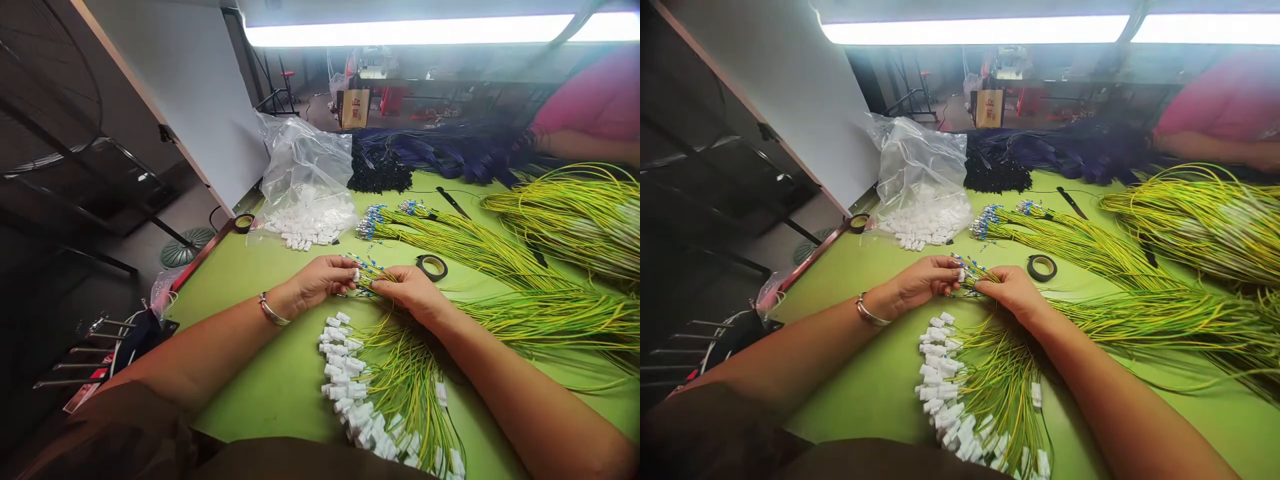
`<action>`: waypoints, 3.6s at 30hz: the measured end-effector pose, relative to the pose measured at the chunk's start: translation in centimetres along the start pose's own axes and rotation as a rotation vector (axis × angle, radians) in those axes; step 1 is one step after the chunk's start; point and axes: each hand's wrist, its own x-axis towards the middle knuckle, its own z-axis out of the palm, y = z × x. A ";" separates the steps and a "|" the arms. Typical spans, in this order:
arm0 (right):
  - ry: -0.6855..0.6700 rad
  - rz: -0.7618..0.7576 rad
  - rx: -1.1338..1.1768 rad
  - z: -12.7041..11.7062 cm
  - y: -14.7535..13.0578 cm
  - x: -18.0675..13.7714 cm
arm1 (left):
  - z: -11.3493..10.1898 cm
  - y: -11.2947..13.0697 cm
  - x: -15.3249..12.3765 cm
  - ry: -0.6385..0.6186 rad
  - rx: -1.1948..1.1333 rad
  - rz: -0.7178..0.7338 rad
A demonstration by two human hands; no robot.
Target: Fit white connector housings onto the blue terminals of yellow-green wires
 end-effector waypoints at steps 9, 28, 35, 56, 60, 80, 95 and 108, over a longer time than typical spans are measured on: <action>-0.028 0.035 -0.009 -0.1 -0.2 0.2 | 0.2 -0.3 -0.1 -0.020 0.095 0.055; -0.105 -0.121 -0.201 -0.6 0.5 0.3 | 0.1 -0.5 0.0 -0.015 0.198 0.093; -0.012 -0.274 -0.480 0.0 0.1 -0.2 | 0.4 -0.6 0.0 0.044 0.160 0.002; -0.016 -0.279 -0.588 0.0 0.1 -0.3 | 0.4 -0.7 0.1 0.044 0.034 0.005; 0.007 -0.291 -0.686 0.1 0.0 -0.3 | 0.6 -0.7 0.0 0.052 0.116 0.024; 0.061 -0.153 -0.181 0.7 -0.3 -0.8 | 1.1 -0.6 -0.1 0.103 0.069 0.011; 0.144 -0.278 -0.320 0.6 0.0 -0.3 | 1.2 -0.9 -0.1 0.073 0.073 0.043; 0.108 -0.286 -0.324 0.5 0.1 -0.3 | 1.3 -0.7 -0.3 0.071 0.076 0.046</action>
